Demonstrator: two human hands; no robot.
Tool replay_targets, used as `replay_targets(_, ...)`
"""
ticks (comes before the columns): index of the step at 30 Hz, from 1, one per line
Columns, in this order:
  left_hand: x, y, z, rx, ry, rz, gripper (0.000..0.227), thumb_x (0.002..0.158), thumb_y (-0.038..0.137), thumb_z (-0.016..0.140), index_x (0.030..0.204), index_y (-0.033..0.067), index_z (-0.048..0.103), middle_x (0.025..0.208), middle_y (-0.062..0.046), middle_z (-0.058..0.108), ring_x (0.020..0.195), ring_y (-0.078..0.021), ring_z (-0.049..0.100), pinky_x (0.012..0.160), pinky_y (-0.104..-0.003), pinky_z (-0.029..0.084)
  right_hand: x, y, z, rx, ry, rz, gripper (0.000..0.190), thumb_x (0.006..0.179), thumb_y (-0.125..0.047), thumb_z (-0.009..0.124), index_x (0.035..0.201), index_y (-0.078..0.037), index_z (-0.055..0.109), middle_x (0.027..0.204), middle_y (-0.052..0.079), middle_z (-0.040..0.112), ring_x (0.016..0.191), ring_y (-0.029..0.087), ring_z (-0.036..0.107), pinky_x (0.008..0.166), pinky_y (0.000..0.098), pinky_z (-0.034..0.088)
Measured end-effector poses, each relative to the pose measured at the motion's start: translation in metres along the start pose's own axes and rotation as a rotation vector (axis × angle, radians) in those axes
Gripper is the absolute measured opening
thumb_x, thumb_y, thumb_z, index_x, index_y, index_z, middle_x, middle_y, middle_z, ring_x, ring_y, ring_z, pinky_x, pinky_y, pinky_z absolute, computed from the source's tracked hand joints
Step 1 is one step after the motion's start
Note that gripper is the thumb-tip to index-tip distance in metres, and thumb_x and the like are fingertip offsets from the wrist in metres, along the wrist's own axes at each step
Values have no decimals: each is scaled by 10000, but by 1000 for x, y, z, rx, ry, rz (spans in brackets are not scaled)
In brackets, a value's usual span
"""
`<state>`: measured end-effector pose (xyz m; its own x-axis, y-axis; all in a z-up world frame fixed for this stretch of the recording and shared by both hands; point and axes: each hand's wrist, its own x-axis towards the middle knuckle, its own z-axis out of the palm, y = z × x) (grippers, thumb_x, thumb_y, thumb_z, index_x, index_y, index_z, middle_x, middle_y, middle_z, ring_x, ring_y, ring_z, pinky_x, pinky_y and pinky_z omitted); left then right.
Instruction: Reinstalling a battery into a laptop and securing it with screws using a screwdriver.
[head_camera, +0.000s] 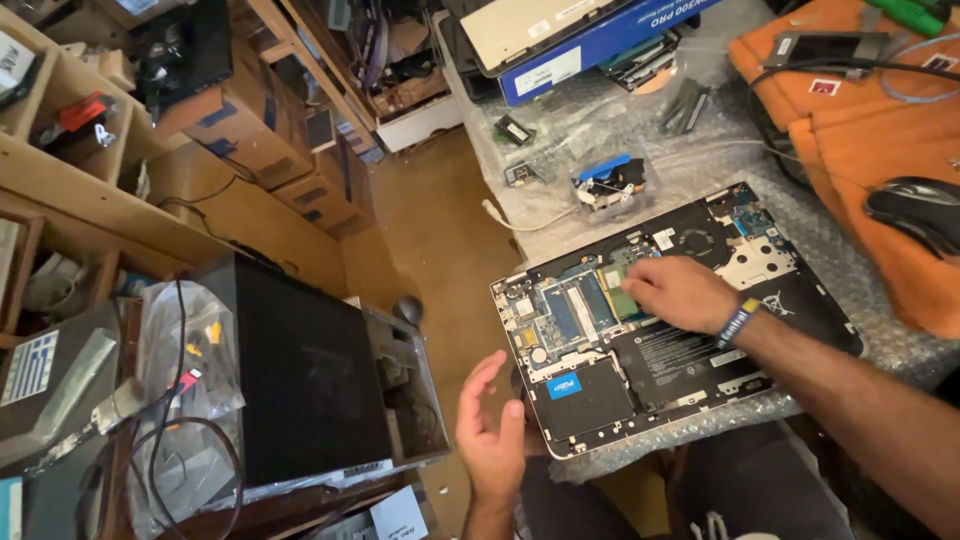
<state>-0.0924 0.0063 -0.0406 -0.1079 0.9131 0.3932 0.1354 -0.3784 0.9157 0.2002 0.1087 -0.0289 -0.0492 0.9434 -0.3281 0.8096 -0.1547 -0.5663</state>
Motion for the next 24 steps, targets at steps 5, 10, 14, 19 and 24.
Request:
replay_targets(5, -7, -18, -7, 4, 6, -42, 379, 896, 93, 634, 1267, 18, 651, 1342, -146, 699, 1306, -267, 621, 1052, -371, 487, 21, -10, 14, -73, -14, -17, 374, 1007, -397, 469, 823, -146, 676, 799, 26, 721, 713, 200, 638, 666, 394, 483)
replay_targets(10, -8, -29, -8, 4, 1, -77, 396, 880, 87, 649, 1268, 10, 654, 1350, -154, 694, 1302, -269, 619, 1063, -374, 480, 21, -17, 17, -169, -19, -29, 365, 1017, -370, 470, 897, -122, 710, 923, 47, 771, 785, 240, 687, 716, 442, 517)
replay_targets(14, -7, -34, -6, -8, -13, -81, 382, 890, 116, 660, 1254, -3, 655, 1341, -166, 691, 1289, -279, 628, 1068, -380, 500, 24, -17, 18, -169, -36, -13, 393, 1036, -386, 459, 813, -134, 661, 803, 33, 712, 691, 182, 625, 649, 390, 511)
replay_targets(19, -7, -38, -6, -27, -24, -71, 386, 889, 113, 663, 1258, -1, 644, 1348, -181, 680, 1292, -290, 623, 1069, -397, 524, 27, -19, 19, -179, -81, 9, 400, 1054, -425, 440, 847, -162, 661, 760, -4, 657, 662, 131, 597, 628, 328, 539)
replay_targets(24, -7, -38, -8, 8, -34, -81, 382, 895, 134, 659, 1258, 14, 654, 1357, -161, 683, 1288, -265, 626, 1028, -370, 514, 27, -20, 21, -184, -60, -4, 408, 1039, -412, 457, 819, -142, 669, 745, 25, 674, 658, 177, 603, 613, 384, 495)
